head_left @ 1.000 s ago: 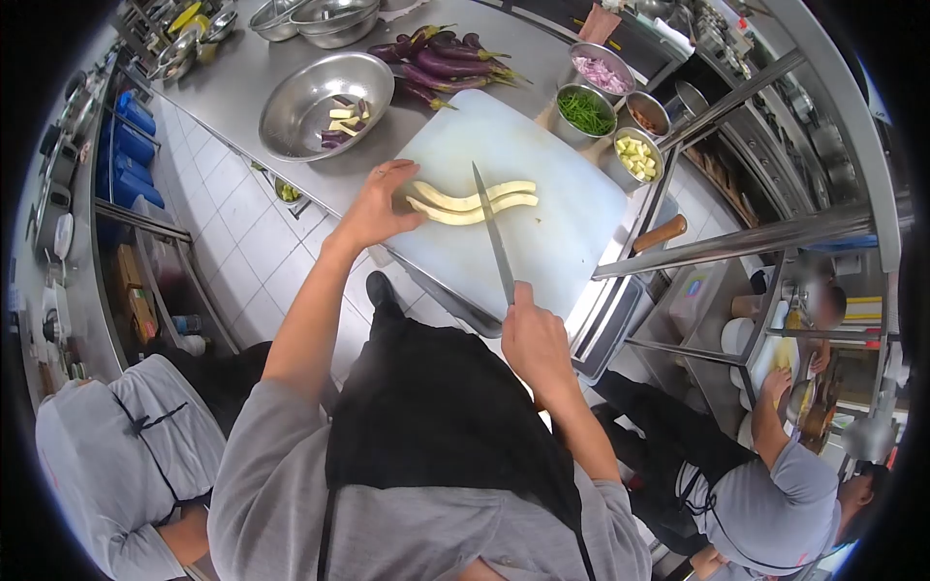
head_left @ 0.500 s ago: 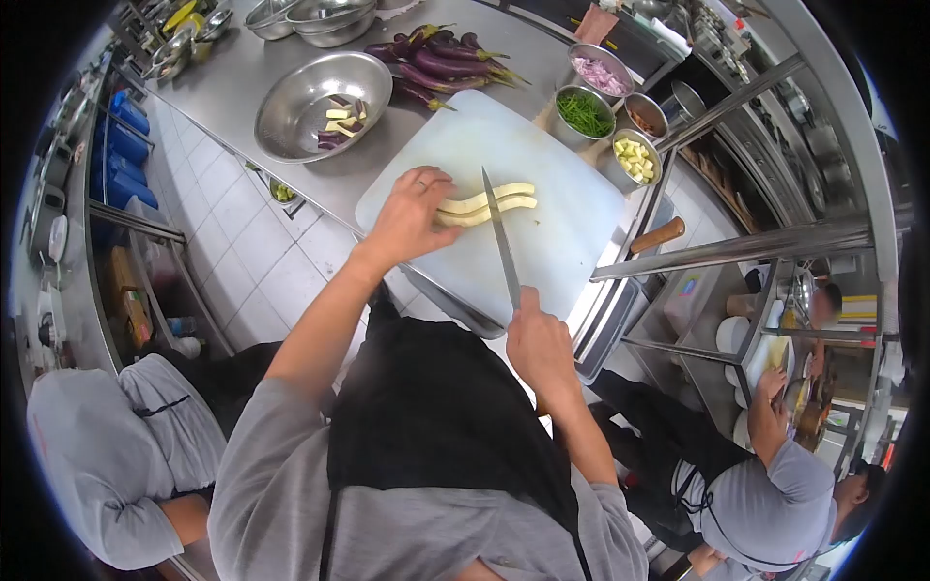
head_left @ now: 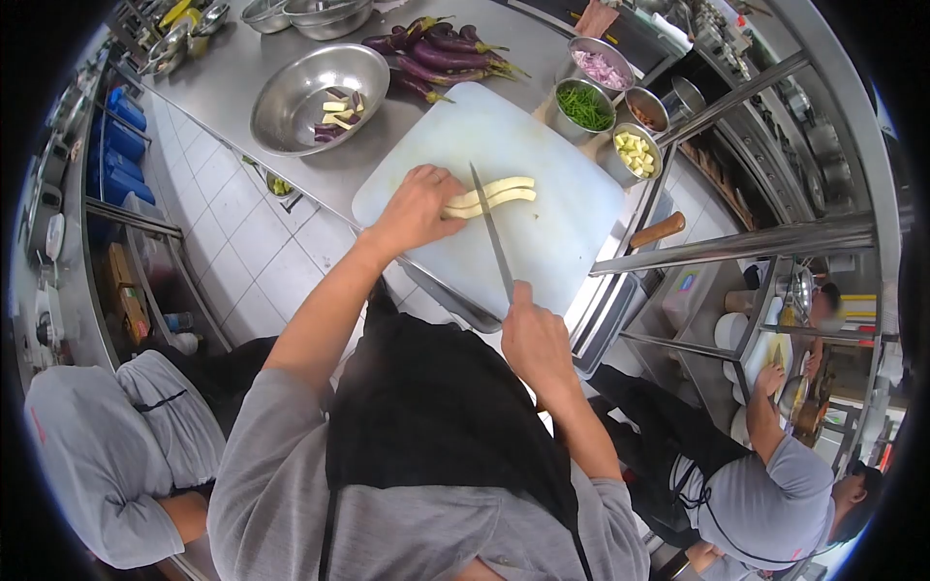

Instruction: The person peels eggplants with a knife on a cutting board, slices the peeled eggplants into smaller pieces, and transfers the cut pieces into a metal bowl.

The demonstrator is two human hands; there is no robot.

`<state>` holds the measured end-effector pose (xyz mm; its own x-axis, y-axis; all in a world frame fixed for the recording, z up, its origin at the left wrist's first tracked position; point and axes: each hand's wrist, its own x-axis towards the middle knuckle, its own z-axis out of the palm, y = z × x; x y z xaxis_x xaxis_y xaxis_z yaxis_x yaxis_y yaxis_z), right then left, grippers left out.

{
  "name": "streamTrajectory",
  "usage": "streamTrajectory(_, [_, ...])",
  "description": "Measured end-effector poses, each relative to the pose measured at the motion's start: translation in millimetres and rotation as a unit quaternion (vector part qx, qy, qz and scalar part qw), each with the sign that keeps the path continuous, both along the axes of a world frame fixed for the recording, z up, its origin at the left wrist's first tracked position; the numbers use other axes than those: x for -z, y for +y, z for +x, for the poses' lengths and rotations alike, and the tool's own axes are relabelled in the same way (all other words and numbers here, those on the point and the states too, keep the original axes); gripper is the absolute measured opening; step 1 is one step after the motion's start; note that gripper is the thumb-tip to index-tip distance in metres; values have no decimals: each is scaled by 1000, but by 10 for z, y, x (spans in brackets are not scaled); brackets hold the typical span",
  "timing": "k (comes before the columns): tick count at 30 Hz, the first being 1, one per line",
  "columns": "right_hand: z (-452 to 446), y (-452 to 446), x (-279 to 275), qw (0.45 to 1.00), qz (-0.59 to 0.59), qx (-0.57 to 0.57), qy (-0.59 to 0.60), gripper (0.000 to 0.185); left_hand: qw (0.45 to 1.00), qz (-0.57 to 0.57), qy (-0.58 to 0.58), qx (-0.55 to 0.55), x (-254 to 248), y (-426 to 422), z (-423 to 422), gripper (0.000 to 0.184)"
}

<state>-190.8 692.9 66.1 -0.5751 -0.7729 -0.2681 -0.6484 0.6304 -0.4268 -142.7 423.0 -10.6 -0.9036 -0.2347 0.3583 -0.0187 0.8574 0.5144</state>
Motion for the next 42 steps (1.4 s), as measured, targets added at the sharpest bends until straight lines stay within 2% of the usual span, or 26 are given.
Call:
streamTrajectory(3, [-19,26,-41,1000,2,4,1,28,992,77,81,-51,-131,-172,152,40])
streamTrajectory(6, [-23,53,-104,1000,16,8,-5,26,977,77,118,-158,-52,-695,481,45])
streamTrajectory(9, [-30,66,-95,1000,10,8,-6,24,952,169,122,-224,-169,-799,639,44])
streamTrajectory(12, [-43,42,-27,1000,4,2,6,22,993,-3,75,-94,-161,-634,569,49])
streamTrajectory(15, [-45,27,-3,1000,-10,-5,10,21,999,-15,20,-38,-139,-440,431,61])
streamTrajectory(18, [-38,23,7,1000,-24,-9,12,21,998,43,-46,-21,-39,-436,354,72])
streamTrajectory(21, [-18,-2,3,999,-39,-6,8,20,997,50,-55,-6,-57,-445,329,75])
streamTrajectory(27, [-45,49,21,999,-36,13,4,21,997,1,-45,55,1,-249,76,58])
streamTrajectory(33, [-1,-8,8,1000,1,11,-15,24,998,-9,-38,46,84,-184,59,43])
streamTrajectory(42, [-25,-4,19,998,31,-36,28,33,992,-58,-105,44,-146,-117,-63,47])
